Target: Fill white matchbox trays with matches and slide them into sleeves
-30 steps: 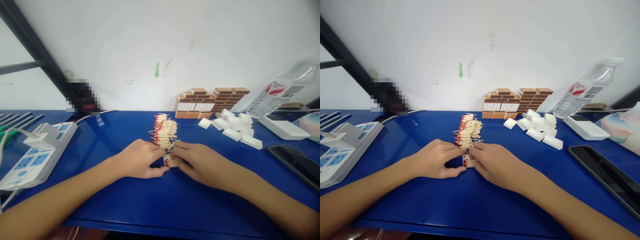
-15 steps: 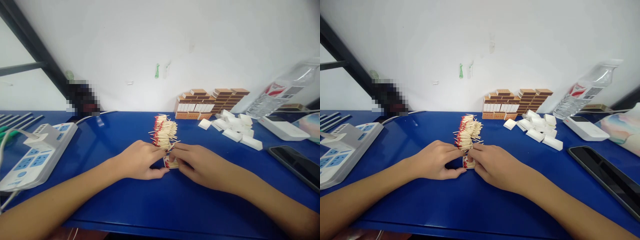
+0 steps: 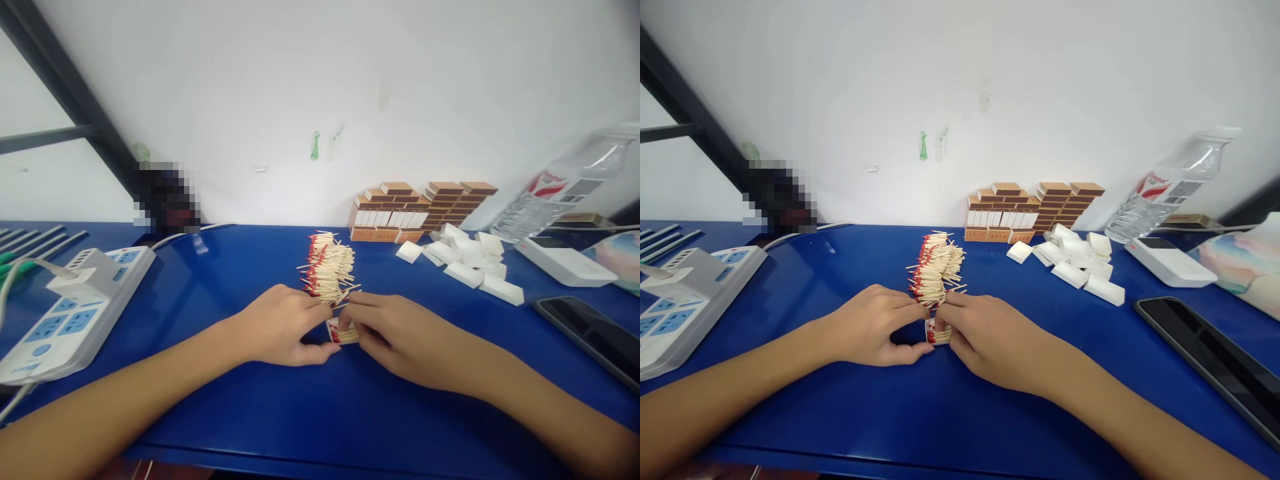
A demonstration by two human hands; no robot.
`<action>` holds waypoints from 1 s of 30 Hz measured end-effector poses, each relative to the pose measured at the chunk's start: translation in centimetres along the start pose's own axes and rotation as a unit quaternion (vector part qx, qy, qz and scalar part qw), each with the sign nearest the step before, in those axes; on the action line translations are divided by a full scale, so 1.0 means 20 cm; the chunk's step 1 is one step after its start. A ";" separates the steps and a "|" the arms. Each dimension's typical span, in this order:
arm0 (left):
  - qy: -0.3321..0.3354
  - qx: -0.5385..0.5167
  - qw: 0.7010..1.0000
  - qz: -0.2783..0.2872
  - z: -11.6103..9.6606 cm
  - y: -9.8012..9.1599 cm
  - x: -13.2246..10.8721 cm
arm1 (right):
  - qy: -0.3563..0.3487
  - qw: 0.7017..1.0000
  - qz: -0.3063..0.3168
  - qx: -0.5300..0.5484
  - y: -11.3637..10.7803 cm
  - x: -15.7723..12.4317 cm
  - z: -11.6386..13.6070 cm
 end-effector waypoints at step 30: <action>-0.008 -0.005 1.000 0.018 0.01 0.00 0.00 | 0.053 0.998 -0.032 -0.027 0.02 0.01 0.03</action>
Point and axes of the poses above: each hand's wrist, its own x-axis towards the middle knuckle, its own y-axis out of the palm, z = x × y, the point moved 1 cm from there along x, towards the middle knuckle, and after that the axes turned 11 degrees about z, right-handed, at the moved point
